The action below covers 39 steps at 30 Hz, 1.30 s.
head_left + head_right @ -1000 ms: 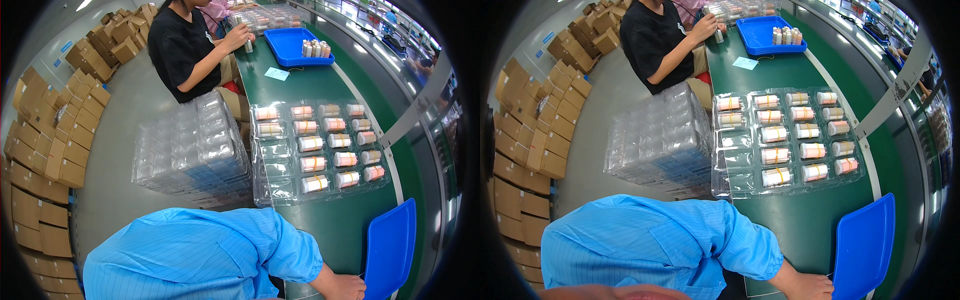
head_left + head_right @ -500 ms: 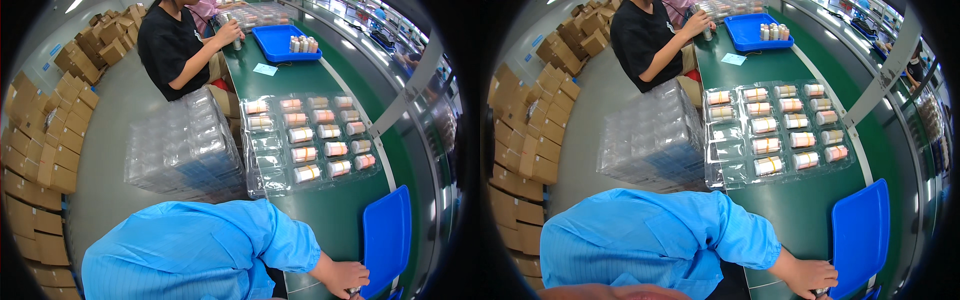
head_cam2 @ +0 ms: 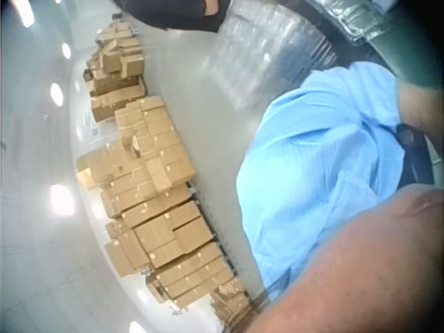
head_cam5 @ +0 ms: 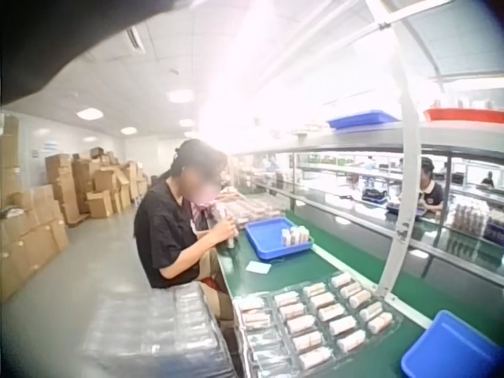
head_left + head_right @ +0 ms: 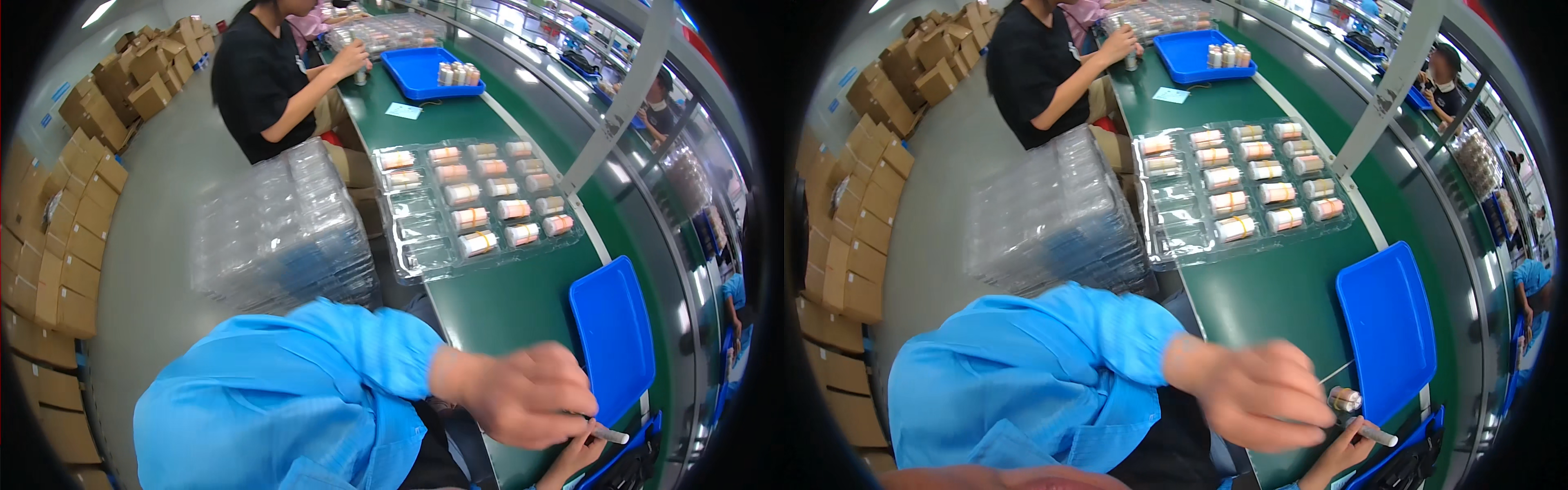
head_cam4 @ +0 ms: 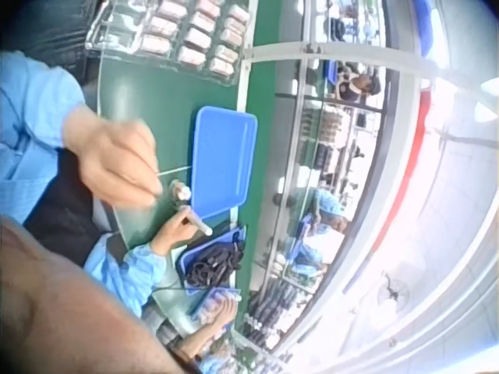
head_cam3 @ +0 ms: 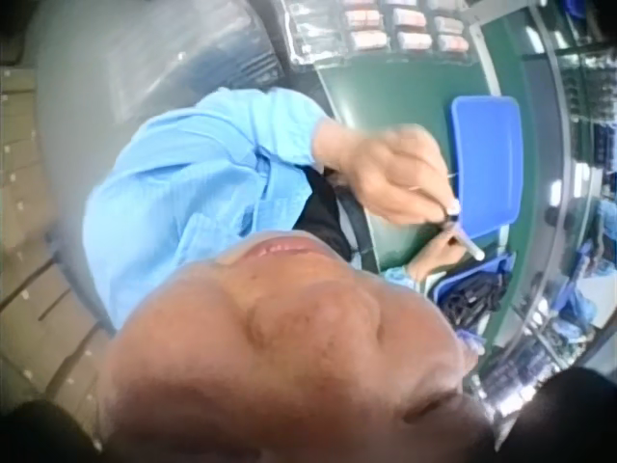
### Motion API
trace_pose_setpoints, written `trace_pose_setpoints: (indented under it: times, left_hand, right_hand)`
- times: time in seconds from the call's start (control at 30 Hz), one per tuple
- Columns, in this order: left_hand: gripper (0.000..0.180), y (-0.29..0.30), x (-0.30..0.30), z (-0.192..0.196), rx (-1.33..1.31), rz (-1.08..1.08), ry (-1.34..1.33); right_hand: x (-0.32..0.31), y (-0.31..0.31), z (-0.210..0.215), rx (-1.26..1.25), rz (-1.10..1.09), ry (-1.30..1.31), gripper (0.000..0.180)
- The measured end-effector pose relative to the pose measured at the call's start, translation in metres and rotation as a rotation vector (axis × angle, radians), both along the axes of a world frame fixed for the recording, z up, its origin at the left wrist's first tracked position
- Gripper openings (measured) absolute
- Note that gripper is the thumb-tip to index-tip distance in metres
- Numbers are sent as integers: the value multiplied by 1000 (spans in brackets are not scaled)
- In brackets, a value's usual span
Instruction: The recorder is labeling and organizing small white tubes into trays on a factory assembly line.
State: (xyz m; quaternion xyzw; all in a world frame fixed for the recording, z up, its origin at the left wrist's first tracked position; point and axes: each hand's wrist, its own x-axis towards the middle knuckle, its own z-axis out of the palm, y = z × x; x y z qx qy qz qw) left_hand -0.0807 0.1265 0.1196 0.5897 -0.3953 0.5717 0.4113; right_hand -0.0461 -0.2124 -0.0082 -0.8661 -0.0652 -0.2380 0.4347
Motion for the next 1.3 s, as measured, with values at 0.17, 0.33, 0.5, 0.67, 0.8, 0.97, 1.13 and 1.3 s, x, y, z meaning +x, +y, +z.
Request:
trace_pose_setpoints:
  times: [0.17, 0.33, 0.5, 0.67, 0.8, 0.97, 1.13, 1.3]
  left_hand:
    - [18, 205, -12, 26, 320, 949, 7]
    - [33, 451, -31, -12, 315, 1698, 416]
    - [55, 554, -51, -52, 177, 1741, 1034]
    - [53, 580, -80, -59, 131, 1702, 1216]
    - [35, 538, -66, -39, 201, 1662, 1199]
    - [34, 399, -87, -6, 563, 1013, 1481]
    - [37, 243, -98, 3, 824, 14, 1497]
    - [24, 88, -51, -50, 680, -569, 868]
  right_hand:
    - [-1, 4, 4, -143, -73, -6, 27]
    - [3, 0, 5, -148, -70, 22, 30]
    - [-1, 8, 10, -116, -97, -71, 26]
    - [-16, 51, 52, -287, -57, -166, 31]
    - [-18, 46, 49, -288, -97, -113, 31]
    - [-18, 48, 49, -270, -98, -109, 31]
    - [-21, 47, 54, -262, -99, -83, 30]
    - [-19, 54, 57, -257, -81, -86, 29]
